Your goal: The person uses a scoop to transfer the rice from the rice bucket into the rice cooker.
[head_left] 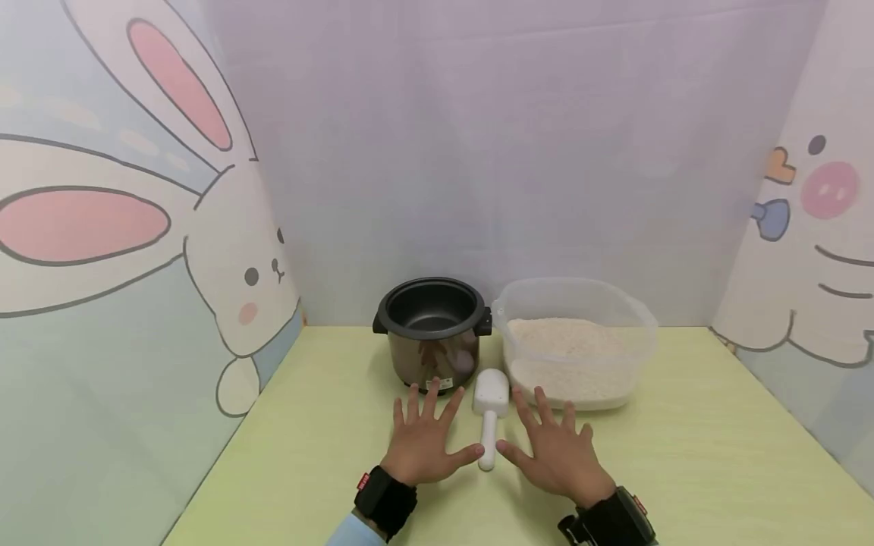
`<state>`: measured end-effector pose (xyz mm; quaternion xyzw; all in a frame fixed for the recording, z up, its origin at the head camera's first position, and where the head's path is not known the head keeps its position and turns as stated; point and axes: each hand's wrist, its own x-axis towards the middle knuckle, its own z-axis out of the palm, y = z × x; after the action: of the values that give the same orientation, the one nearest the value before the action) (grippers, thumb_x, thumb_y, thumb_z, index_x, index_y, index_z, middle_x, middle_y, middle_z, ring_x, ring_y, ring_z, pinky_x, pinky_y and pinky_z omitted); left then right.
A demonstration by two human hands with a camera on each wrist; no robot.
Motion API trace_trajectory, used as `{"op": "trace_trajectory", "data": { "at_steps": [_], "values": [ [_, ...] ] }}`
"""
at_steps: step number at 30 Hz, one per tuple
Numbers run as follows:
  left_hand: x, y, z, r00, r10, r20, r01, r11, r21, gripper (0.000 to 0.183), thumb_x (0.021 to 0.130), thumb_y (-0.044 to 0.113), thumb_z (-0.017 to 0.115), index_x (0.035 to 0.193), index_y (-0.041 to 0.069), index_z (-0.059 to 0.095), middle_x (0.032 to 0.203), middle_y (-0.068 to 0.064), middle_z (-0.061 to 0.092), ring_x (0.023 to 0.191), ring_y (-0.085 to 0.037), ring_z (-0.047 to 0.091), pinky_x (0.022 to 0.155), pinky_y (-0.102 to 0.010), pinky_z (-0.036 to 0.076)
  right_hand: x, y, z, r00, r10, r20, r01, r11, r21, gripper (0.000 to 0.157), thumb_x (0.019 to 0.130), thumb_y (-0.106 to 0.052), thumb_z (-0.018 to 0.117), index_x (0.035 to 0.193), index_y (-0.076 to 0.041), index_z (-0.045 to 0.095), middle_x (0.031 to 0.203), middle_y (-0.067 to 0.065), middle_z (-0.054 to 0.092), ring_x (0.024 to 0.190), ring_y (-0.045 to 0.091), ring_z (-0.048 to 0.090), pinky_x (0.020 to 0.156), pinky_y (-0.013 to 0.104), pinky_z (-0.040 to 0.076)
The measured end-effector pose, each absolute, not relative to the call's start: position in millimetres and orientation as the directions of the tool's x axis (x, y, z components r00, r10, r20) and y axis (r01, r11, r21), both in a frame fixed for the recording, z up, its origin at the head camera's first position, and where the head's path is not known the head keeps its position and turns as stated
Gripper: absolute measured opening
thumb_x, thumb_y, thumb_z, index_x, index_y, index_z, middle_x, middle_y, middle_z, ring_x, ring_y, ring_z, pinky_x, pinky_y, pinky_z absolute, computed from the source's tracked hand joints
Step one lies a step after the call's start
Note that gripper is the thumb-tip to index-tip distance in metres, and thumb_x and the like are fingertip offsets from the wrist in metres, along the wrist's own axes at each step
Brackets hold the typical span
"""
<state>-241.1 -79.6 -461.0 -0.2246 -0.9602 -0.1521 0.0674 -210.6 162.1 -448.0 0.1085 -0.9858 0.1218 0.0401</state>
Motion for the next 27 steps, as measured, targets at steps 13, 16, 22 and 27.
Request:
{"op": "trace_trajectory", "data": {
  "at_steps": [13,16,22,27],
  "values": [
    [-251,-83,-458,-0.888,0.344,0.306,0.427,0.864,0.269,0.063,0.098,0.055,0.062,0.145,0.013,0.058,0.141,-0.020,0.057,0.130,-0.050,0.048,0.103,-0.068,0.036,-225,158,-443,-0.963,-0.231,0.140,-0.266,0.903,-0.337,0.078,0.097,-0.049,0.067,0.155,-0.003,0.042,0.142,0.024,0.057,0.114,0.050,0.061,0.080,0.065,0.051],
    [-256,-84,-456,-0.880,0.322,0.348,0.419,0.872,0.253,0.053,0.098,0.050,0.065,0.132,0.009,0.067,0.126,-0.016,0.066,0.116,-0.042,0.059,0.093,-0.062,0.046,-230,155,-443,-0.962,-0.231,0.145,-0.269,0.890,-0.368,0.065,0.097,-0.046,0.068,0.141,0.000,0.056,0.126,0.020,0.067,0.105,0.042,0.067,0.075,0.057,0.054],
    [-263,-87,-452,-0.877,0.306,0.371,0.416,0.869,0.267,0.043,0.098,0.043,0.067,0.119,0.006,0.073,0.113,-0.014,0.070,0.102,-0.037,0.067,0.080,-0.057,0.052,-235,151,-445,-0.973,-0.194,0.127,-0.229,0.889,-0.396,0.040,0.096,-0.046,0.070,0.106,-0.007,0.068,0.085,0.004,0.066,0.076,0.023,0.063,0.057,0.043,0.048],
    [-274,-101,-447,-0.889,0.283,0.360,0.407,0.848,0.339,0.027,0.099,0.030,0.067,0.105,0.006,0.077,0.105,-0.011,0.072,0.095,-0.031,0.069,0.074,-0.049,0.056,-239,142,-450,-0.989,-0.137,0.064,-0.151,0.915,-0.375,0.043,0.095,-0.050,0.067,0.081,-0.010,0.059,0.069,0.001,0.052,0.061,0.019,0.051,0.049,0.039,0.040]
  ]
}}
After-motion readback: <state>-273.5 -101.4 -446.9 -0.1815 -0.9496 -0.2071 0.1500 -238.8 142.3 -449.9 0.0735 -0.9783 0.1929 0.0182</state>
